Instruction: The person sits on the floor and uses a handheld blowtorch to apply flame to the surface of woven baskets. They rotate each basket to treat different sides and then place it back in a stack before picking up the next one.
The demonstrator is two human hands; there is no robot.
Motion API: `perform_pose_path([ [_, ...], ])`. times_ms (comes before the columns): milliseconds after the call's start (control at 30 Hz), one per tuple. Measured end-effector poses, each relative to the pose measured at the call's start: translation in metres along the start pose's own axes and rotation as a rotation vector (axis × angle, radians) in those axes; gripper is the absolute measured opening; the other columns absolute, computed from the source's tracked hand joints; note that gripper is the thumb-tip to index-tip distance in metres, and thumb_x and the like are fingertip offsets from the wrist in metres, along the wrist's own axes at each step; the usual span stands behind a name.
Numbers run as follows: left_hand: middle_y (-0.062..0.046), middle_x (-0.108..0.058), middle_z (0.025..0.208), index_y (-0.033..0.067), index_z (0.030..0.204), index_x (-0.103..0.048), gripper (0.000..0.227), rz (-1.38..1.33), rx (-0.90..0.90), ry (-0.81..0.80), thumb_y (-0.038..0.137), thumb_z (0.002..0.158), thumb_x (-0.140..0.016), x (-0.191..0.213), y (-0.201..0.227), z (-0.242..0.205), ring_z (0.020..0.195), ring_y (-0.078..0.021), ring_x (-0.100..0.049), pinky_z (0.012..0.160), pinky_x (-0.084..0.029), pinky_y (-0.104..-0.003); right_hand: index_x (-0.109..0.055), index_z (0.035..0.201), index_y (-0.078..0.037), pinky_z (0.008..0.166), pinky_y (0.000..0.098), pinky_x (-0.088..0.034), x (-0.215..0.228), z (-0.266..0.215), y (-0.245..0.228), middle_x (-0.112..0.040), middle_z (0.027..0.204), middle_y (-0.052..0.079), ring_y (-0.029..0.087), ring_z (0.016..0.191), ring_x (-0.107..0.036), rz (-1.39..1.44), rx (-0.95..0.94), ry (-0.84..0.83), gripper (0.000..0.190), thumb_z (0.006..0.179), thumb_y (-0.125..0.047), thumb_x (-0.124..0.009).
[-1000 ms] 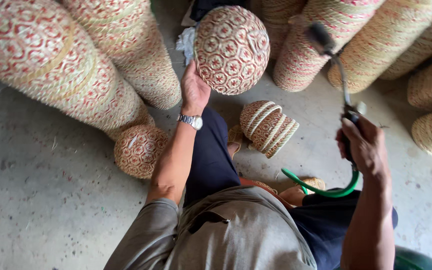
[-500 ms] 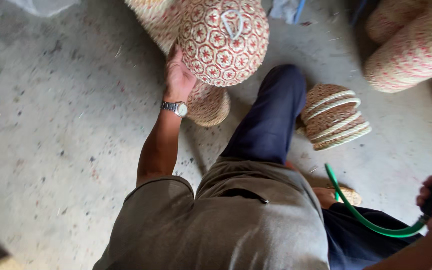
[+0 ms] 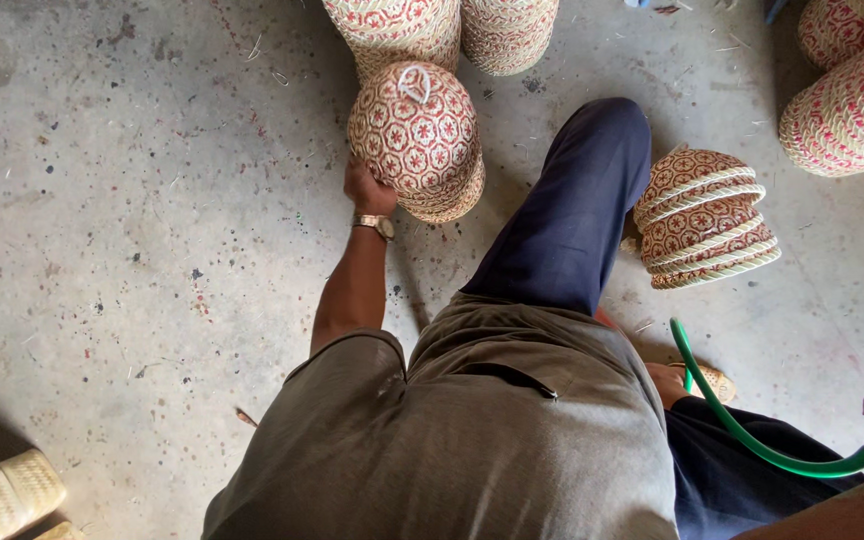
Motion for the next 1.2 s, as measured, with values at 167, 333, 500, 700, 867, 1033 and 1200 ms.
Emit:
perform_pose_path([
  [167,-0.024,-0.042,0.155,0.0015,0.156,-0.04,0.066,0.886,-0.255,0.501,0.045,0.106,-0.046,0.031,0.0,-0.018,0.141,-0.0379,-0.045,0.117,-0.043,-0.051,-0.051,0.1,-0.012,0.064,0.023,-0.037,0.001,0.0,0.013,-0.05,0.078,-0.002,0.006,0.066,-0.046,0.004,-0.026,-0.035,0.035,0.129,-0.03,-0.042],
  [333,-0.026,-0.022,0.169,0.0083,0.162,-0.02,0.082,1.289,-0.732,0.124,0.054,0.103,-0.053,-0.056,0.039,-0.074,0.157,-0.04,-0.023,0.124,-0.025,-0.054,-0.05,0.096,-0.014,0.06,0.0245,-0.037,-0.002,0.005,0.017,-0.048,0.074,-0.001,0.009,0.066,-0.044,-0.038,-0.153,0.002,0.039,0.126,-0.035,-0.038],
  [500,-0.024,-0.027,0.165,0.012,0.166,-0.003,0.102,1.427,-0.757,-0.246,0.047,0.097,-0.069,-0.118,0.048,-0.11,0.15,-0.0393,-0.026,0.128,-0.024,-0.054,-0.053,0.109,-0.011,0.056,0.0244,-0.04,-0.052,-0.037,-0.079,-0.054,0.079,0.0,0.009,0.064,-0.049,0.185,-0.043,-0.013,0.022,0.116,-0.032,-0.048],
  [700,-0.031,-0.022,0.165,0.0086,0.166,-0.007,0.096,1.624,-1.005,-0.162,0.035,0.101,-0.072,-0.155,0.051,-0.144,0.153,-0.0471,-0.024,0.122,-0.028,-0.058,-0.058,0.107,0.003,0.054,0.0277,-0.043,-0.068,-0.075,-0.161,-0.061,0.081,0.009,0.013,0.065,-0.054,0.19,0.027,0.08,0.026,0.12,-0.02,-0.059],
  [867,-0.031,-0.026,0.165,0.0038,0.165,-0.018,0.078,1.296,-0.946,-0.753,0.028,0.107,-0.064,-0.257,-0.005,-0.261,0.153,-0.0439,-0.033,0.125,-0.036,-0.053,-0.063,0.112,-0.001,0.05,0.0255,-0.043,-0.062,-0.072,-0.136,-0.062,0.081,0.005,0.01,0.061,-0.054,0.272,-0.108,0.095,0.019,0.111,-0.02,-0.061],
  [1033,-0.015,-0.071,0.126,0.0042,0.14,-0.06,0.04,1.156,-0.809,-1.556,0.017,0.102,-0.064,-0.319,-0.132,-0.371,0.112,-0.0297,-0.07,0.096,-0.057,-0.04,-0.063,0.117,-0.003,0.047,0.0257,-0.044,-0.065,-0.055,-0.098,-0.061,0.079,0.004,0.01,0.058,-0.054,0.422,-0.128,0.051,0.021,0.104,-0.019,-0.064],
  [1200,-0.013,-0.075,0.104,0.0063,0.127,-0.065,0.036,1.438,-0.349,-1.921,0.021,0.094,-0.067,-0.285,-0.315,-0.387,0.09,-0.0261,-0.074,0.08,-0.059,-0.039,-0.061,0.113,-0.001,0.047,0.0254,-0.044,-0.066,-0.043,-0.071,-0.062,0.079,0.004,0.01,0.058,-0.055,0.51,-0.114,0.07,0.022,0.101,-0.018,-0.069],
])
Point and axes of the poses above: each hand's wrist, its own z-axis towards the middle knuckle, its own x-axis out of the back of the hand, y = z × x, the point moved 6 cm from there along z, towards the middle knuckle
